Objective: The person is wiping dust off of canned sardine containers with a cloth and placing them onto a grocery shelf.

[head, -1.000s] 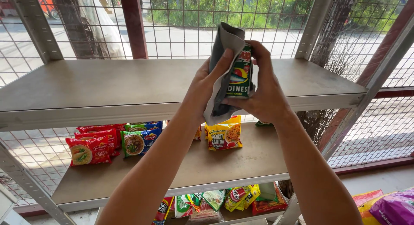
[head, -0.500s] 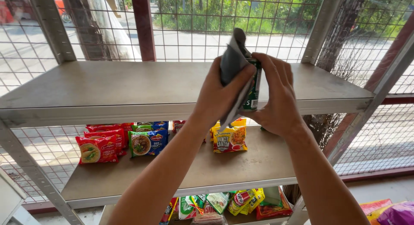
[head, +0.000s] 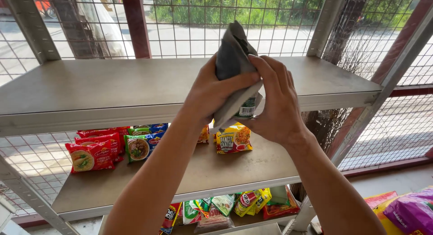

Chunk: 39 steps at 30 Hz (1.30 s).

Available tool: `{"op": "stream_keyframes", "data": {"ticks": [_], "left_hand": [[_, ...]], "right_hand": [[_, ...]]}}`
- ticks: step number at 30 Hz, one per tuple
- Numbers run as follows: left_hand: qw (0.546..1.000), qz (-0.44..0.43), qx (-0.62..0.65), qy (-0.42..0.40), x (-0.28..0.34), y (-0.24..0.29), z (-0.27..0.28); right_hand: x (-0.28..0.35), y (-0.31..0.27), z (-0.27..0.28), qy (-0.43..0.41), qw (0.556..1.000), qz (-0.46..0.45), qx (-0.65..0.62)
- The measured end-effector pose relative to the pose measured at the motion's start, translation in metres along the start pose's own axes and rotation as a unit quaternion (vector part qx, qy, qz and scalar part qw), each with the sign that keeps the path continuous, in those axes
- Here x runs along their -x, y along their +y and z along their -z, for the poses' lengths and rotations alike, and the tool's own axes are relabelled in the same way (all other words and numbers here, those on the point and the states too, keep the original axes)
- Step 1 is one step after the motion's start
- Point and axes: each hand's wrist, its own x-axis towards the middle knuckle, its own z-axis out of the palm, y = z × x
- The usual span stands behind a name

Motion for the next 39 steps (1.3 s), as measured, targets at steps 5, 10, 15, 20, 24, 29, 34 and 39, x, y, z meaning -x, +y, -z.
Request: {"op": "stream_keyframes", "data": {"ticks": [5, 10, 15, 20, 24, 29, 34, 39], "left_hand": [[0.902, 0.123, 0.386, -0.151, 0.006, -0.023, -0.005], [0.904, 0.121, 0.392, -0.121, 0.006, -0.022, -0.009], [0.935, 0.08, 0.332, -0.097, 0.005, -0.023, -0.011], [0.985, 0.013, 0.133, -0.11, -0.001, -0.027, -0.013], [0.998, -0.027, -0.017, -0.06, -0.008, -0.023, -0.005], [0.99, -0.107, -0.086, 0.042, -0.017, -0.016, 0.021], [0.965, -0.158, -0.178, 0.113, -0.028, -0.016, 0.042], [0.915, -0.128, -0.371, 0.097, -0.036, -0.029, 0.035]], "right_hand": [[0.003, 0.025, -0.005, 0.054, 0.981, -0.104, -0.152], [0.012, 0.026, -0.008, 0.009, 0.983, -0.071, -0.166], [0.017, 0.042, -0.004, -0.031, 0.982, -0.065, -0.177], [0.018, 0.064, -0.001, 0.001, 0.98, -0.095, -0.176], [0.01, 0.069, -0.001, 0.015, 0.935, -0.152, -0.319], [0.009, 0.114, 0.009, 0.175, 0.788, -0.352, -0.474], [0.025, 0.199, 0.021, 0.204, 0.688, -0.42, -0.556], [-0.007, 0.225, 0.036, 0.195, 0.711, -0.501, -0.452]]}}
